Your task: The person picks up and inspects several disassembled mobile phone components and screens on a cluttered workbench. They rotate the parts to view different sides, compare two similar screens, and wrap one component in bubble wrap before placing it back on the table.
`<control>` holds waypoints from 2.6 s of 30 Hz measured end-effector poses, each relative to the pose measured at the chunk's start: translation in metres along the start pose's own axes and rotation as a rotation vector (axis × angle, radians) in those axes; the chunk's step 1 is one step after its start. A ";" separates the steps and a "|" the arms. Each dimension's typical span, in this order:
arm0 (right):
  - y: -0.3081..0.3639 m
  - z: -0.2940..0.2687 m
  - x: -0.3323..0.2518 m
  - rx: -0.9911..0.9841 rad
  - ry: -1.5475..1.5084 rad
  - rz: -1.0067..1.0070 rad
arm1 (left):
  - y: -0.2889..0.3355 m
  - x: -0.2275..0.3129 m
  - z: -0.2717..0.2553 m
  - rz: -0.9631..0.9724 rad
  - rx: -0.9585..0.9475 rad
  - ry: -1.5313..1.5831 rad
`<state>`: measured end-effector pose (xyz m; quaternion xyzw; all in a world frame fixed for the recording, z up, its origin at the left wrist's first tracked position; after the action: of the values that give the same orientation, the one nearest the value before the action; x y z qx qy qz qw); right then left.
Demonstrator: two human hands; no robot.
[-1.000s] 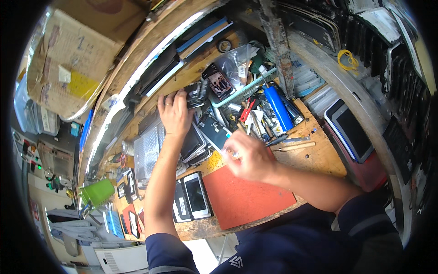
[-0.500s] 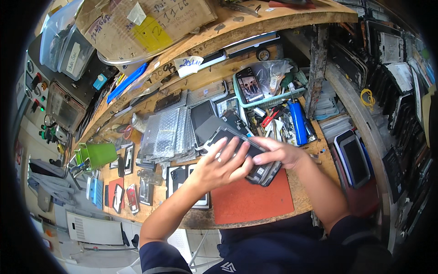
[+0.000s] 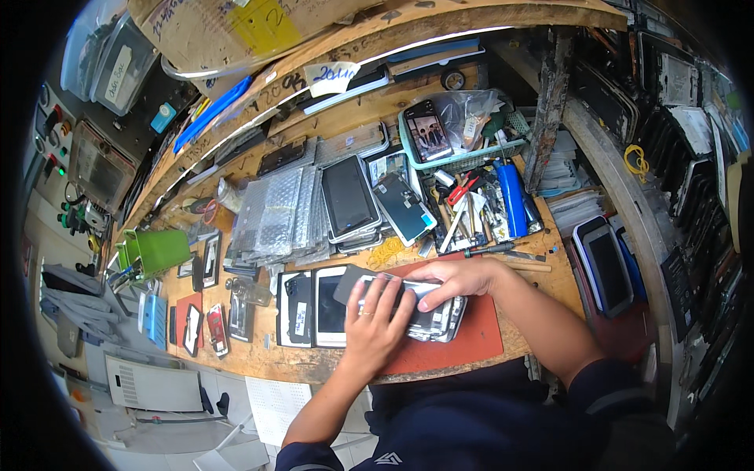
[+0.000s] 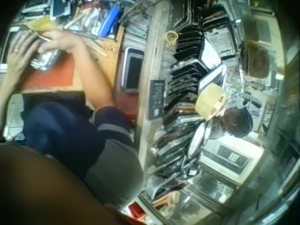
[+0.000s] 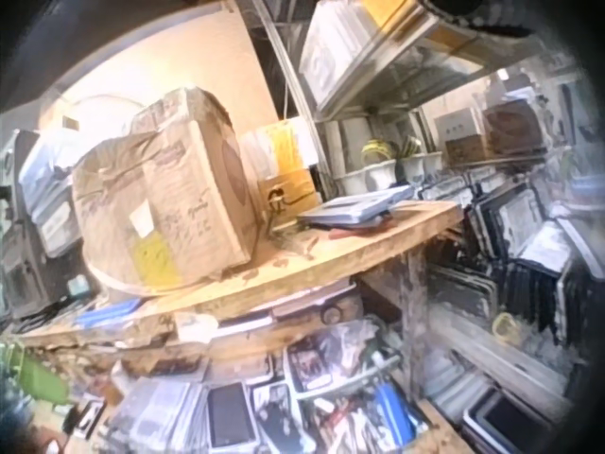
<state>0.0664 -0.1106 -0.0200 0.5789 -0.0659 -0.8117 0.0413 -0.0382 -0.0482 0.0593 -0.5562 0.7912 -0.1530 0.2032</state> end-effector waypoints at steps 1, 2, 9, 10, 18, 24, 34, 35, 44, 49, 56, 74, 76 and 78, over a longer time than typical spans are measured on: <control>0.003 -0.007 -0.002 0.026 0.175 -0.008 | -0.002 0.005 0.005 -0.002 0.007 0.033; 0.006 -0.012 -0.005 0.032 0.309 -0.024 | -0.004 0.009 0.008 -0.008 0.018 0.046; 0.033 -0.030 -0.042 0.336 0.986 -0.192 | -0.012 0.021 0.020 -0.165 -0.184 -0.030; 0.032 -0.031 -0.038 0.345 0.957 -0.123 | -0.015 0.024 0.020 -0.162 -0.223 -0.073; 0.029 -0.021 -0.038 0.323 1.033 -0.087 | -0.024 0.029 0.021 -0.113 -0.431 -0.224; 0.029 -0.018 -0.043 0.358 1.110 -0.144 | -0.024 0.019 0.016 -0.111 -0.433 -0.140; 0.029 -0.020 -0.056 0.399 0.988 -0.277 | -0.028 0.004 0.015 -0.182 -0.488 0.044; 0.031 -0.027 -0.053 0.429 0.872 -0.238 | -0.030 0.006 0.011 -0.140 -0.484 0.105; 0.019 -0.105 -0.105 0.992 0.608 -0.390 | -0.042 -0.142 -0.035 -0.665 0.653 0.800; -0.043 -0.149 -0.162 1.100 1.149 -0.300 | -0.012 -0.135 -0.036 -0.503 0.866 0.487; -0.119 -0.186 -0.180 0.985 1.779 -0.003 | -0.017 -0.132 -0.030 -0.378 0.772 0.406; -0.045 -0.093 -0.234 1.379 1.883 -0.563 | -0.016 -0.151 -0.007 -0.651 0.728 0.755; -0.020 -0.045 -0.220 1.425 1.896 -0.736 | -0.020 -0.156 0.025 -0.848 0.548 1.165; -0.003 0.010 -0.193 1.415 1.983 -0.895 | -0.027 -0.140 0.047 -0.846 0.384 1.694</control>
<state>0.1194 -0.0794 0.1630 0.7970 -0.2213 0.2279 -0.5137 0.0491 0.0736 0.0519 -0.4577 0.3711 -0.6907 -0.4192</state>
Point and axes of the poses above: each hand's wrist, its own y-axis away from the middle knuckle, its own z-axis out of the palm, x = y × z, the point moved 8 cm from there along -y, towards the middle knuckle, and after that the axes turned 4 degrees about y, right-handed, at the moved point
